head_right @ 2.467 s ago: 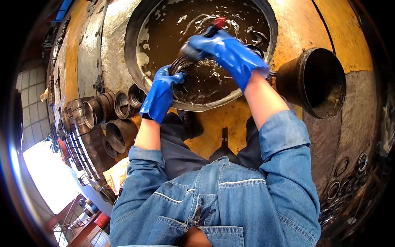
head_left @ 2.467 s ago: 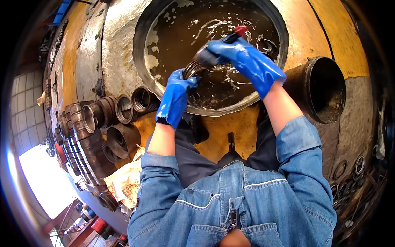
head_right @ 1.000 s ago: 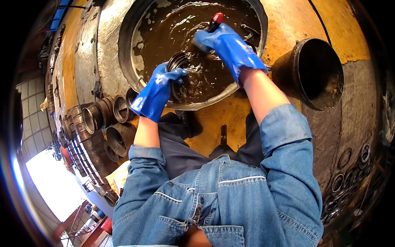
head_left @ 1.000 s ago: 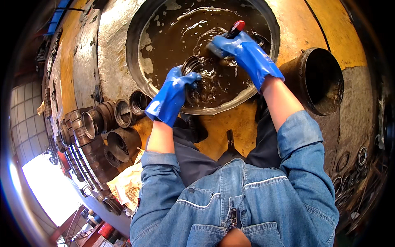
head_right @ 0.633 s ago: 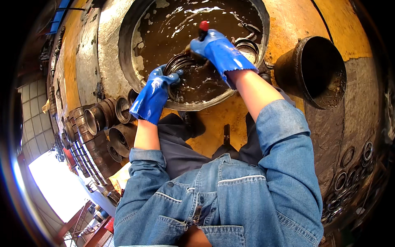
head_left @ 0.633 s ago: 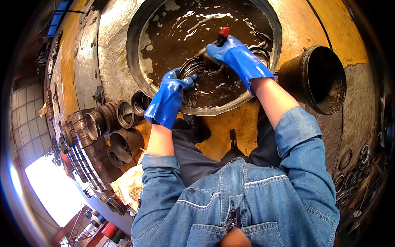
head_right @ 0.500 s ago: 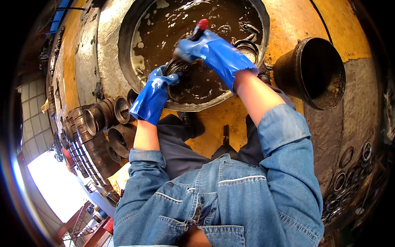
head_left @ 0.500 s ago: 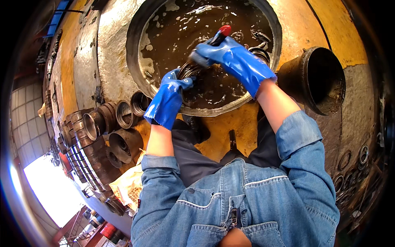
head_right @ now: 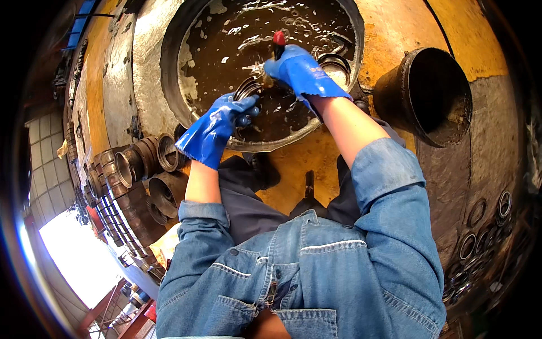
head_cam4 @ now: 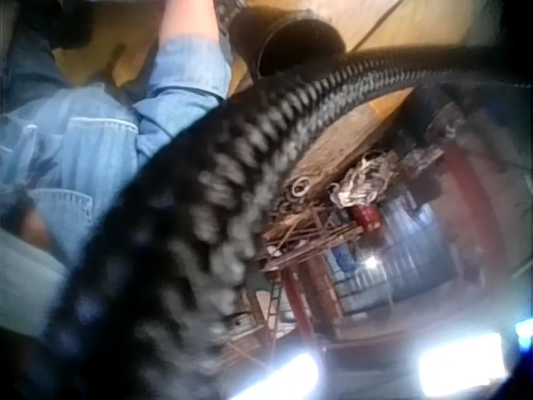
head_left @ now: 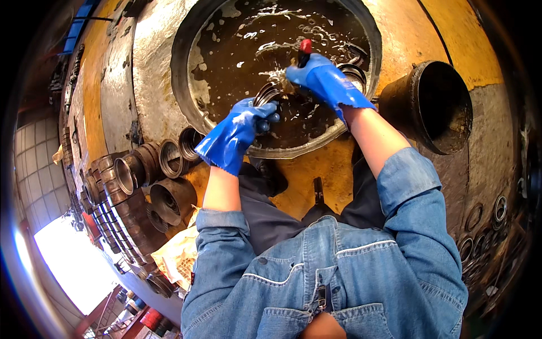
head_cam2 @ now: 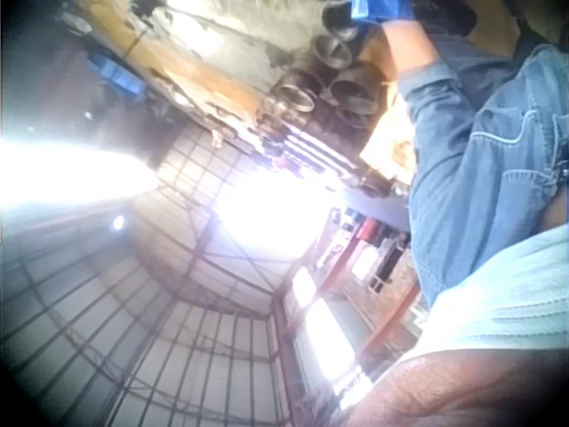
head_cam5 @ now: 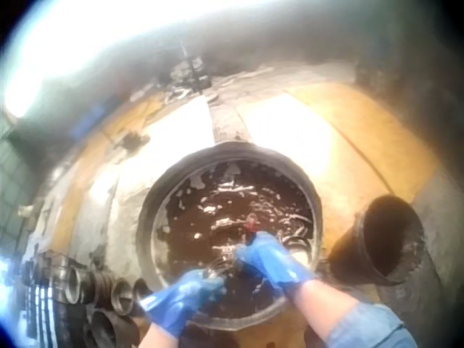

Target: The person cleans metal rings in a container of liquid using a brush and then places them into a bucket.

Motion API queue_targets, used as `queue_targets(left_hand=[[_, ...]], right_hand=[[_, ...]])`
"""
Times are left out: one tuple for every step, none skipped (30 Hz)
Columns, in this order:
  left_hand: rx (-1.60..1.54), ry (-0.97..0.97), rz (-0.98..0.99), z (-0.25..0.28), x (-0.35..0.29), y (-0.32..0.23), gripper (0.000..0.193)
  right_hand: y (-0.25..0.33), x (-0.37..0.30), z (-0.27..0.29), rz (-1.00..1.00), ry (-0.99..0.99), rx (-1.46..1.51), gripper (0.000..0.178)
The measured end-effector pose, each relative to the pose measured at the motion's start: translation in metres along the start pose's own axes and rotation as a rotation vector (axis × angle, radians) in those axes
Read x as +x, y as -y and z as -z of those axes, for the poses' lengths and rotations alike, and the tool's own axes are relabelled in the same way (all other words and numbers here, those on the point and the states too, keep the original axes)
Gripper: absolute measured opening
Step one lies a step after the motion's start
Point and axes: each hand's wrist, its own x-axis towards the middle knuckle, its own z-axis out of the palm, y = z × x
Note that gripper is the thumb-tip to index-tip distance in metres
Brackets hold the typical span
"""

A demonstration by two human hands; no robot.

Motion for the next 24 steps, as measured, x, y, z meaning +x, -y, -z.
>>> queue_targets(left_hand=[[-0.076, 0.062, -0.038, 0.001, 0.004, 0.003, 0.032], [-0.076, 0.035, -0.113, 0.004, 0.005, 0.007, 0.033], [-0.073, 0.017, -0.187, 0.003, 0.006, 0.008, 0.033], [-0.071, 0.005, -0.261, -0.002, 0.006, 0.005, 0.034], [-0.203, -0.004, -0.351, -0.009, 0.002, 0.004, 0.036], [-0.156, -0.012, -0.345, -0.012, 0.001, 0.007, 0.036], [-0.110, -0.025, -0.339, -0.013, 0.002, 0.011, 0.036], [-0.065, -0.038, -0.334, -0.013, 0.001, 0.015, 0.037], [-0.161, 0.039, -0.303, -0.020, -0.016, 0.011, 0.034], [-0.171, 0.036, -0.267, -0.017, -0.011, 0.010, 0.033], [-0.180, 0.034, -0.230, -0.012, -0.003, 0.008, 0.032], [-0.190, 0.027, -0.191, -0.007, -0.002, 0.006, 0.030], [-0.162, 0.006, -0.150, -0.001, -0.008, 0.002, 0.027], [-0.134, -0.016, -0.174, 0.006, -0.005, 0.006, 0.028], [-0.106, -0.039, -0.201, 0.011, -0.003, 0.008, 0.028], [-0.077, -0.061, -0.228, 0.014, 0.000, 0.011, 0.028], [-0.035, -0.100, -0.194, 0.016, 0.002, 0.015, 0.028], [-0.050, -0.100, -0.235, 0.024, 0.004, 0.022, 0.029], [-0.059, -0.081, -0.280, 0.026, 0.010, 0.027, 0.029], [-0.068, -0.061, -0.325, 0.029, 0.016, 0.031, 0.029], [-0.139, -0.038, -0.324, 0.028, 0.008, 0.031, 0.027], [-0.120, -0.065, -0.294, 0.025, 0.002, 0.027, 0.027], [-0.102, -0.092, -0.264, 0.022, -0.003, 0.022, 0.026], [-0.082, -0.117, -0.238, 0.019, -0.005, 0.019, 0.026]], right_hand=[[0.011, -0.009, 0.008, -0.042, -0.061, 0.009, 0.048], [0.015, -0.012, 0.015, -0.026, -0.058, 0.084, 0.048], [0.021, -0.024, 0.022, 0.008, -0.139, 0.145, 0.047], [0.024, -0.039, 0.028, 0.038, -0.223, 0.203, 0.046], [0.023, -0.046, 0.030, 0.016, -0.361, 0.238, 0.046], [0.012, -0.047, 0.029, 0.198, -0.448, 0.301, 0.047], [0.004, -0.039, 0.032, 0.170, -0.412, 0.282, 0.048], [-0.002, -0.030, 0.036, 0.143, -0.376, 0.262, 0.049], [-0.004, -0.031, 0.037, 0.126, -0.358, 0.232, 0.049], [-0.006, -0.026, 0.035, 0.113, -0.346, 0.216, 0.048], [-0.010, -0.017, 0.032, 0.100, -0.334, 0.200, 0.048], [-0.008, -0.014, 0.030, 0.087, -0.317, 0.186, 0.048], [-0.003, -0.010, 0.031, -0.035, -0.229, 0.122, 0.044], [-0.001, -0.006, 0.026, 0.027, -0.099, 0.174, 0.042], [0.005, -0.004, 0.021, 0.092, 0.030, 0.226, 0.040], [0.010, -0.003, 0.012, 0.161, 0.122, 0.261, 0.038], [0.015, -0.003, 0.005, 0.226, 0.216, 0.298, 0.035], [0.030, -0.009, -0.013, 0.299, 0.284, 0.323, 0.033], [0.033, -0.003, -0.029, 0.311, 0.306, 0.343, 0.032], [0.031, 0.002, -0.039, 0.279, 0.319, 0.287, 0.035], [0.029, 0.000, -0.045, 0.278, 0.275, 0.211, 0.036], [0.030, -0.004, -0.043, 0.279, 0.224, 0.131, 0.038], [0.028, -0.006, -0.033, 0.221, 0.178, 0.095, 0.039], [0.029, -0.009, -0.021, 0.165, 0.128, 0.058, 0.041]])
